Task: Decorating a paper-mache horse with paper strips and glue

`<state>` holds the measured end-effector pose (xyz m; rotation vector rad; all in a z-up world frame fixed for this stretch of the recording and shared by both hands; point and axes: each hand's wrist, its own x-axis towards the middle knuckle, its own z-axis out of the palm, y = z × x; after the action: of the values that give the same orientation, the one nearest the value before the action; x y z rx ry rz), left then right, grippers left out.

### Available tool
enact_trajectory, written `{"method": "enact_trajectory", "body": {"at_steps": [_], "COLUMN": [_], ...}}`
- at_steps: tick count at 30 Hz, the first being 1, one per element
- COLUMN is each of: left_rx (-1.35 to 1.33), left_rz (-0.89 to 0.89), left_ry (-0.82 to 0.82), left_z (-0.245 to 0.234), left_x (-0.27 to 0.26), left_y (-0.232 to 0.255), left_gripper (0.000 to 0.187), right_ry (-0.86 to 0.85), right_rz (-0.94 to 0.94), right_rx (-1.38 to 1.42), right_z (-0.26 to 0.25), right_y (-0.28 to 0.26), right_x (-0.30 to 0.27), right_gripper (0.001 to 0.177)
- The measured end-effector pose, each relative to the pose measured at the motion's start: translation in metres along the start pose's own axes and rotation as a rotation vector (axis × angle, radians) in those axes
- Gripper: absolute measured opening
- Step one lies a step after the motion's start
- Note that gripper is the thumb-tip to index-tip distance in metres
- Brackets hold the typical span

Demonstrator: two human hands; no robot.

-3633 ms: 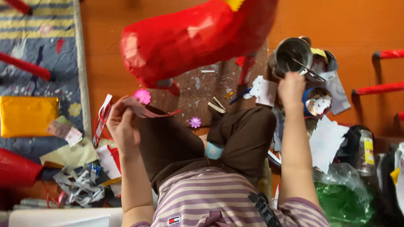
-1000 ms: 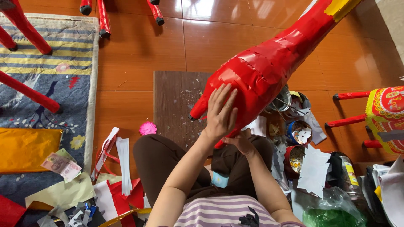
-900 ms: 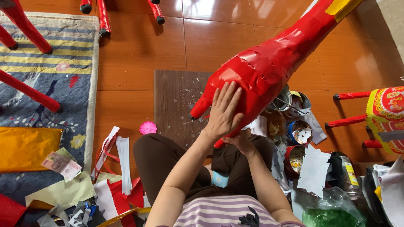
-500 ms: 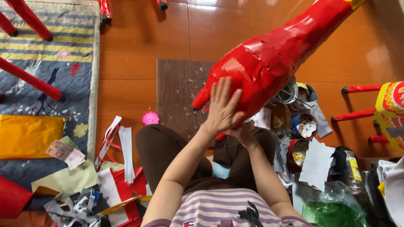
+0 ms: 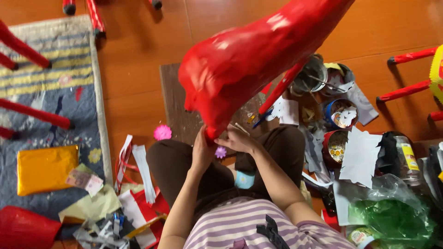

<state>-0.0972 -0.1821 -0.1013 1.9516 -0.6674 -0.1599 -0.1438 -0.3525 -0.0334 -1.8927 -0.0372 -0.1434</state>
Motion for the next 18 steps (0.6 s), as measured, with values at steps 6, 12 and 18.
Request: {"method": "enact_trajectory", "body": {"at_steps": [6,12,18], "left_rx": [0.111,0.253,0.346], "left_rz": [-0.166,-0.262,-0.442], "left_ry": [0.074,0.189,0.199], "left_z": [0.006,0.01,0.01], "left_x": [0.0,0.034,0.079], "left_y": [-0.077,-0.143,-0.235], "left_gripper": [0.038,0.027,0.044], "right_ry": [0.835,0.597,0.603], "right_rz": [0.13,0.152,0.28], "right_rx": [-0.033,0.056,-0.288], "right_z": [-0.113,-0.145,-0.102], "right_y": [0.059,0.132,0.074], "right_x": [-0.013,0.026,0.024], "right_gripper": [0.034,0.066,0.034]}}
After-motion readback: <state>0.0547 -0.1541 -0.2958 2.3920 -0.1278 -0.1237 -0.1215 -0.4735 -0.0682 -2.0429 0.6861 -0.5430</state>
